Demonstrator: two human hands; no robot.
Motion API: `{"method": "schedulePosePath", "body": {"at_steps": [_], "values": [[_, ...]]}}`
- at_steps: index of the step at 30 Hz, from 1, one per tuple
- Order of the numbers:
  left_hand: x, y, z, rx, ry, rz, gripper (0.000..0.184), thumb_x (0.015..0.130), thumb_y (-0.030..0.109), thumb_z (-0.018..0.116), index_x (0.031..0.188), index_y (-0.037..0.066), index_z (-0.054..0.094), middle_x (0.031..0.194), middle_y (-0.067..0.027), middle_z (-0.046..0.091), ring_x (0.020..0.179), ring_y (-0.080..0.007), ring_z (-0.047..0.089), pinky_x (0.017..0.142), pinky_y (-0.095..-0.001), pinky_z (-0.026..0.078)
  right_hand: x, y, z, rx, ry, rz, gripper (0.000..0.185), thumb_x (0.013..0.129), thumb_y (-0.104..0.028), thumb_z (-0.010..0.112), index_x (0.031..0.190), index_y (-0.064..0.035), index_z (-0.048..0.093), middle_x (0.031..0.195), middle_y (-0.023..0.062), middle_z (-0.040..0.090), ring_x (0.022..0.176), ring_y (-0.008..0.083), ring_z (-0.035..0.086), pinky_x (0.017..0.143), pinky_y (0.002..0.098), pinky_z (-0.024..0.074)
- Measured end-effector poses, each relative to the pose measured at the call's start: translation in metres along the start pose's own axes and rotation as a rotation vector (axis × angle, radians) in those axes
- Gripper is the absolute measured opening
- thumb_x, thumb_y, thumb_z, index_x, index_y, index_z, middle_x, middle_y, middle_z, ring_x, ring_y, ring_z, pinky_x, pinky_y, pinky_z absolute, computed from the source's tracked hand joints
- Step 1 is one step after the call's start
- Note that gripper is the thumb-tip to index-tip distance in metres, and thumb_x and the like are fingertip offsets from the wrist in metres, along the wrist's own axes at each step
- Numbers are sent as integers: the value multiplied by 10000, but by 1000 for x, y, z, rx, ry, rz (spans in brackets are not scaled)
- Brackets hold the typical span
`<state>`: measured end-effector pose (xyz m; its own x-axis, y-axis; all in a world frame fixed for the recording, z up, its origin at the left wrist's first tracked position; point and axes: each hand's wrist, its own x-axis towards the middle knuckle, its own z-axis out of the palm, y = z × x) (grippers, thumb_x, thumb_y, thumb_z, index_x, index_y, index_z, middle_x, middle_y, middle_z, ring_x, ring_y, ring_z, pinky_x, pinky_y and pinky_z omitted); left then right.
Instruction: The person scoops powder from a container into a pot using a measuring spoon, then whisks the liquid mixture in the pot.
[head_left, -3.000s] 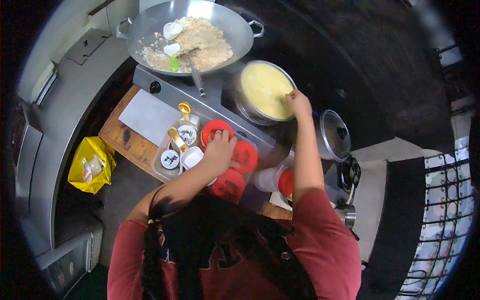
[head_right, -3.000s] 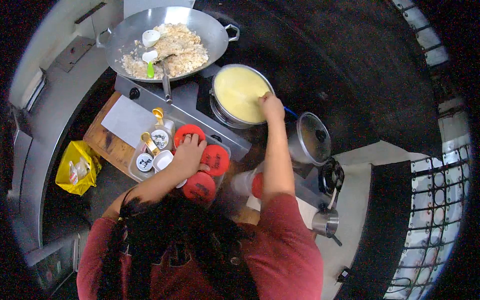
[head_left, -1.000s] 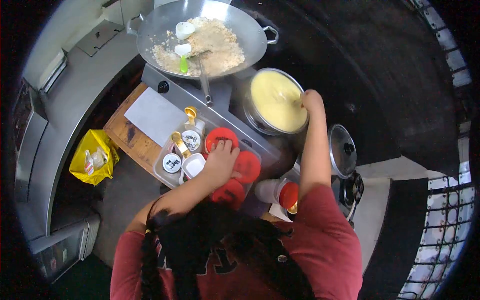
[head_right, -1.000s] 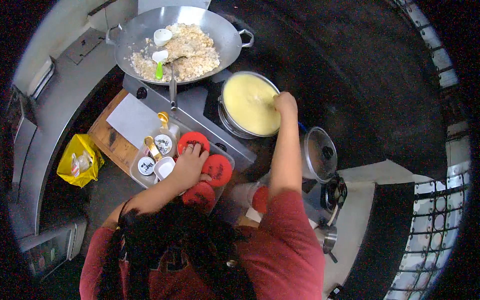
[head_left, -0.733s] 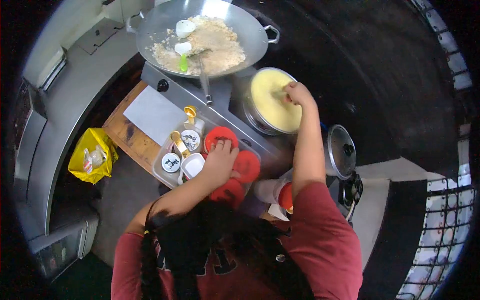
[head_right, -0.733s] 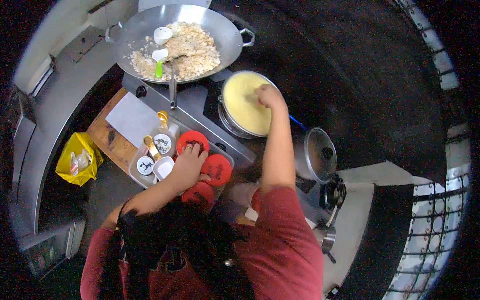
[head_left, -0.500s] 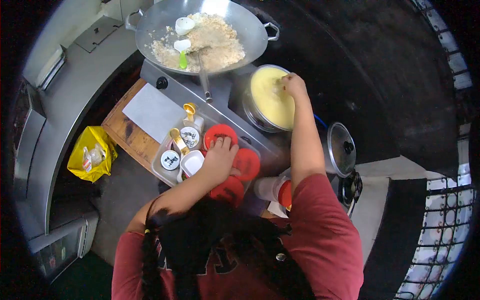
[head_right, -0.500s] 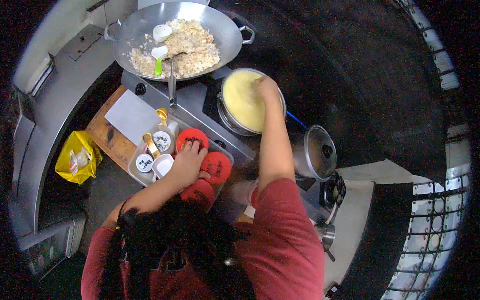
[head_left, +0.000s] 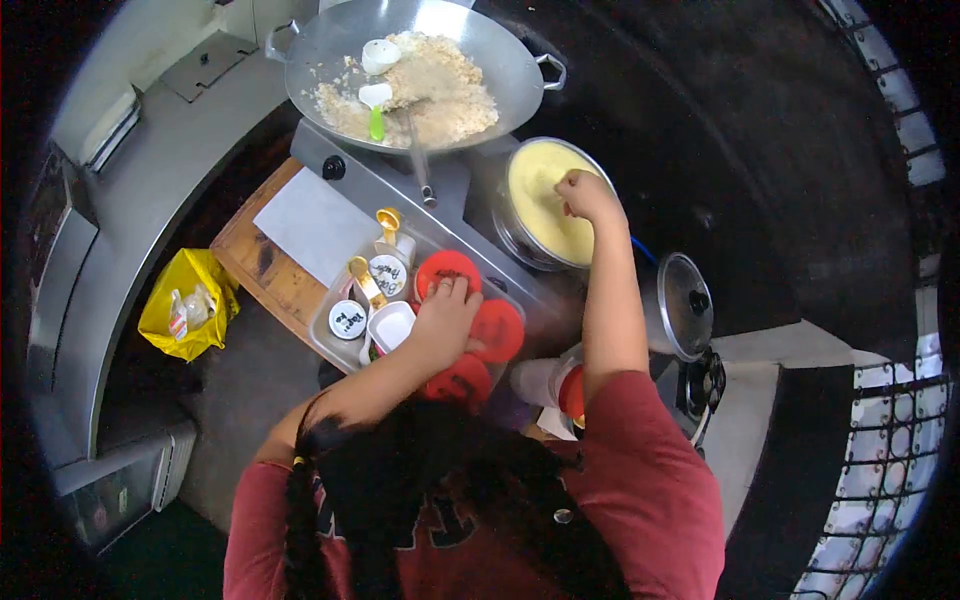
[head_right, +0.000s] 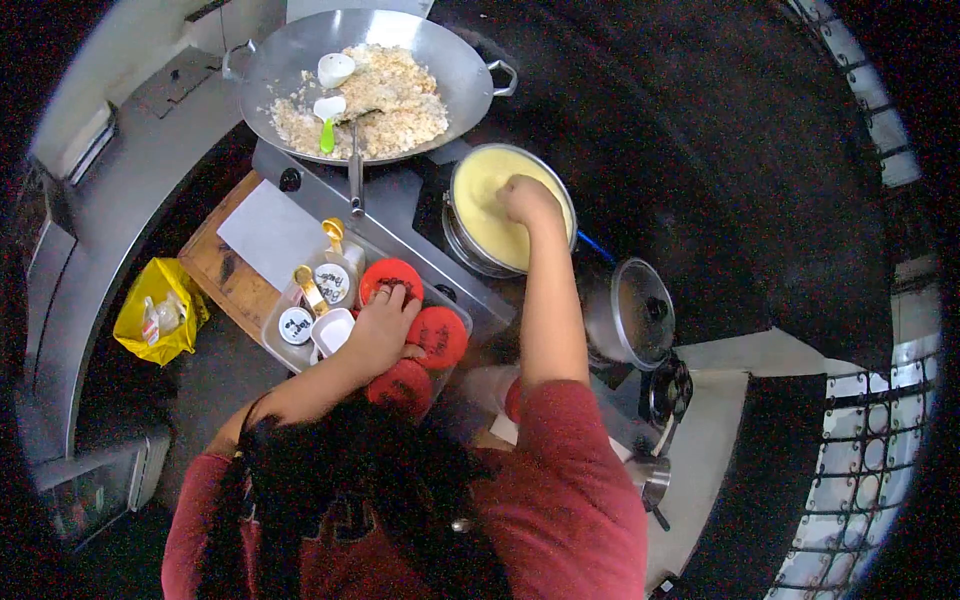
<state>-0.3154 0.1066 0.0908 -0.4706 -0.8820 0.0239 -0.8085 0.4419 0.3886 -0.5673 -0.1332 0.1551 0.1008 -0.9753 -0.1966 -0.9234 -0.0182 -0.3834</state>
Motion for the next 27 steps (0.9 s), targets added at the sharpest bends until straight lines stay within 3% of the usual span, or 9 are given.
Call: {"method": "schedulePosePath", "body": {"at_steps": [3,6,12,14,16,18,19,24,27], "values": [[1,2,-3,-16,-31,8,787,678,494,814,1254,44,525,1283,-190,489,1232,-369,492,1054,-507,418,21,30,10,-437,247,9,336,897,-284,574,1010,11,686,802,199,716,694,292,707,689,408,522],[1,4,-1,-10,7,40,803,670,497,805,1241,5,527,1239,-216,496,1191,-405,500,1002,-473,444,26,21,13,-120,254,-14,324,895,-280,581,981,13,693,798,192,719,692,265,712,687,388,525],[-1,1,-1,-9,-27,9,800,678,500,816,1258,39,516,1284,-182,491,1230,-369,495,1044,-499,423,-17,-7,-9,-380,-191,-28,302,889,-267,595,980,4,696,779,159,719,693,202,709,685,357,534],[2,2,-3,7,-55,5,799,678,506,816,1254,37,522,1278,-183,492,1231,-368,494,1051,-495,420,-5,12,1,-439,198,90,312,888,-264,594,1013,2,699,813,166,723,712,191,711,684,364,537],[2,3,-2,5,-33,21,802,672,503,817,1246,23,528,1264,-195,496,1217,-383,498,1042,-474,428,-8,15,8,-404,355,68,291,891,-246,585,1012,-5,695,802,157,714,700,182,704,675,359,538],[1,2,-4,9,-7,18,805,667,500,818,1238,8,534,1249,-206,500,1204,-397,502,1032,-452,435,-15,10,7,78,46,61,327,880,-278,562,1032,-23,699,1009,214,711,962,369,682,865,448,516],[0,3,-5,4,-15,13,802,669,498,818,1238,9,535,1249,-206,502,1209,-397,500,1032,-450,435,-37,-9,-5,46,-63,23,336,864,-289,563,975,-4,702,944,230,709,921,385,683,862,449,514],[1,6,-7,20,-37,20,793,673,493,819,1235,9,537,1251,-205,503,1212,-400,496,1032,-445,435,-26,24,5,-172,45,135,316,864,-299,574,919,-11,691,914,232,706,910,394,679,865,470,509],[0,6,-9,-4,-39,-3,786,671,486,823,1228,8,541,1251,-207,501,1213,-401,494,1032,-444,435,-25,33,17,150,197,62,297,863,-296,581,948,-32,686,816,179,713,807,323,690,781,408,522]]}}
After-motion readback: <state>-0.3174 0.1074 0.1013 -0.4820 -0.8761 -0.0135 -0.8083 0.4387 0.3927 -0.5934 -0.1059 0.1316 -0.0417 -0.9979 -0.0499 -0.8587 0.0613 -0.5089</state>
